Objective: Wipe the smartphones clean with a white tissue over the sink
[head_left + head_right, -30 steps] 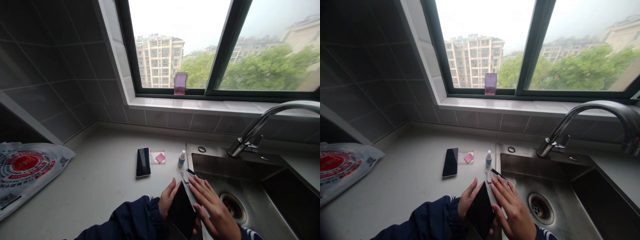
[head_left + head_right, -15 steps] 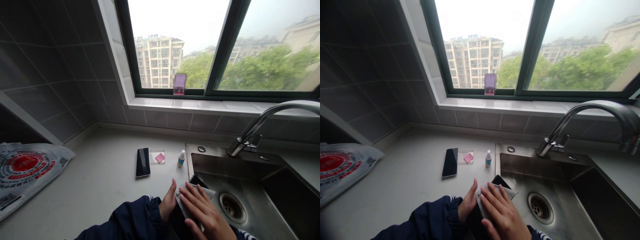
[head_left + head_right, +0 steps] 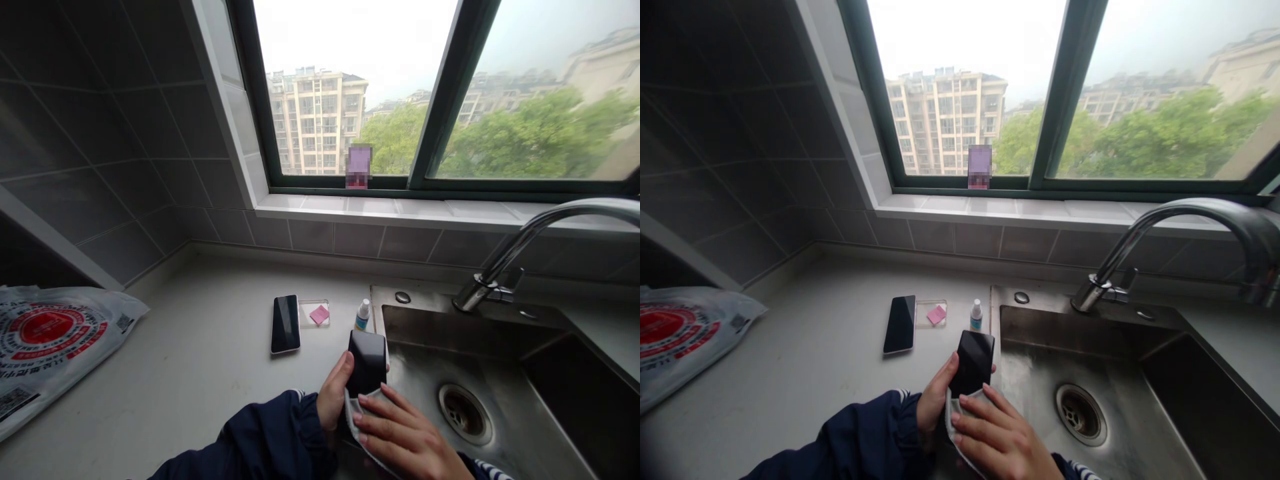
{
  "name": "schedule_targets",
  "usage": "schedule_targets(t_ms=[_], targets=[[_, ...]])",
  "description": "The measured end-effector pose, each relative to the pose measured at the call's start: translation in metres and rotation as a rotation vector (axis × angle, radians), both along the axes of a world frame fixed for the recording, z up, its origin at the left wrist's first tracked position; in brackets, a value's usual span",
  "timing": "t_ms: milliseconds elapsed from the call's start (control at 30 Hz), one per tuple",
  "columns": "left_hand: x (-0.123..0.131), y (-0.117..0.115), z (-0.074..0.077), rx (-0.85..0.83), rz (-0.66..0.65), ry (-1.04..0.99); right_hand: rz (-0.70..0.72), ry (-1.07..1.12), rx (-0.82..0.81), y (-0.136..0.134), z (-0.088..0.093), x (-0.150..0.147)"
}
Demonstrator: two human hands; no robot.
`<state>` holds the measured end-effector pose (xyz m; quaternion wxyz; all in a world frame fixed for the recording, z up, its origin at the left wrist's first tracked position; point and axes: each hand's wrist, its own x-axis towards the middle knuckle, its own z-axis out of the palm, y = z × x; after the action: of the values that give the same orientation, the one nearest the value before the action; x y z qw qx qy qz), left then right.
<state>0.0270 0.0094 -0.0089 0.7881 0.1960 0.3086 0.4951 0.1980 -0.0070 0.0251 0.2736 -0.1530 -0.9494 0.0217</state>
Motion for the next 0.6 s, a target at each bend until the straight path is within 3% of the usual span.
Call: schedule_targets(t_ms=[167,300,467,600], targets=[[0.000,0.000,0.005,-0.054,0.028,0.031,-0.060,0.152,-0.113,-0.006,0.003,0.001],[-0.002,-0.003,0.011,0.078,-0.037,0.036,-0.287,0.478,-0.324,-0.009,-0.003,0.009],[-0.003,-0.001,0.005,0.244,0.043,0.031,-0.816,0.864,-0.875,0.004,-0.014,0.019],[-0.006,0.001,-0.003,0.148,-0.088,0.024,-0.767,1.147,-1.390,0.017,-0.016,0.018]])
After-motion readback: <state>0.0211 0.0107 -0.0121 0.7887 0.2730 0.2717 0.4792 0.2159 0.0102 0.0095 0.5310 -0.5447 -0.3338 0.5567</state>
